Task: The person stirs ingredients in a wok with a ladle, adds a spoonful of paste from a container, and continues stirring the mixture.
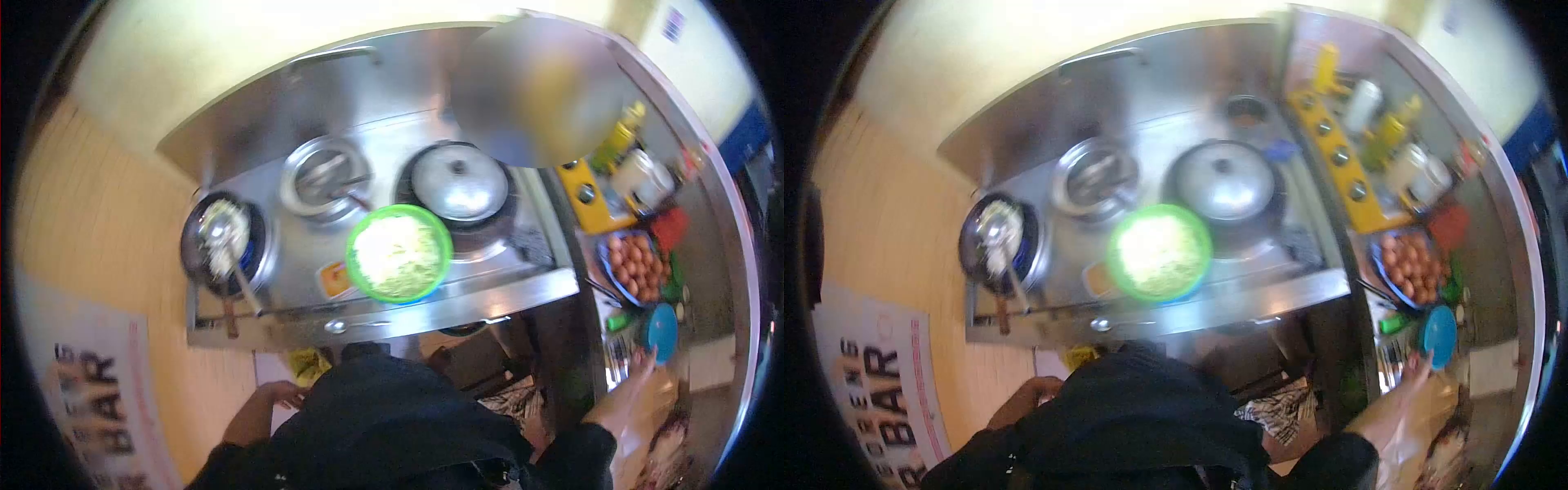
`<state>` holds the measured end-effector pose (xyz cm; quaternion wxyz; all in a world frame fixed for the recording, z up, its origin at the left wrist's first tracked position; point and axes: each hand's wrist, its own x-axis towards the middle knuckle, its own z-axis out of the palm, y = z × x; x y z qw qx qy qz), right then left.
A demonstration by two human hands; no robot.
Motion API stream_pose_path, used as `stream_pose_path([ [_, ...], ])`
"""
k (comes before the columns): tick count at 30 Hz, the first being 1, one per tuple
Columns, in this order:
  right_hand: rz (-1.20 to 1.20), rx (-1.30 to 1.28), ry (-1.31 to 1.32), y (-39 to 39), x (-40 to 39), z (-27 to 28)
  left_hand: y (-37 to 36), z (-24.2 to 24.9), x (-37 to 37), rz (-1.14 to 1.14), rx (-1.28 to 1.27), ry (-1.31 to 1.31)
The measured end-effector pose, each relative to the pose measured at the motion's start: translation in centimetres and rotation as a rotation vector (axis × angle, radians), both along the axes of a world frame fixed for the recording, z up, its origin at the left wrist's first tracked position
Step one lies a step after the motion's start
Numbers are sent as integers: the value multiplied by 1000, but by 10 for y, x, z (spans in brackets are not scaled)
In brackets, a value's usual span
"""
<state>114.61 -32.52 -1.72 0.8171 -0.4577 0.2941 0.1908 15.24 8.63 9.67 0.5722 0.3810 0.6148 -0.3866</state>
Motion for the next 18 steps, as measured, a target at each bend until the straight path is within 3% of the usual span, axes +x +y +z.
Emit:
stream_pose_path([
  [3, -78, -201, -297, 72, -128, 100, -20, -16, -57, 312, -29, -39],
  [5, -24, -150, -382, 119, -171, 109, -48, -78, -123, 333, 96, -148],
  [6, 4, -101, -452, 144, -190, 112, -66, -115, -162, 272, 187, -233],
  [7, 221, 31, -506, 175, -208, 101, -87, -158, -207, 94, 357, -356],
  [8, 296, -39, -651, 244, -296, 141, -110, -205, -262, -254, 689, -483],
  [9, 461, 149, -716, 297, -353, 149, -127, -185, -262, 57, 503, -391],
  [10, 572, 72, -558, 360, -400, 164, -138, -166, -261, 323, 377, -286],
  [11, 746, -48, -649, 413, -464, 177, -147, -150, -262, 509, 315, -217],
  [12, 938, -46, -724, 468, -533, 210, -156, -138, -270, 629, 293, -180],
  [14, 1198, 24, -653, 562, -618, 223, -170, -124, -285, 769, 291, -147],
  [17, 1466, 35, -667, 692, -700, 180, -189, -101, -297, 913, 305, -102],
  [18, 1557, -75, -753, 731, -714, 158, -195, -95, -297, 954, 306, -88],
])
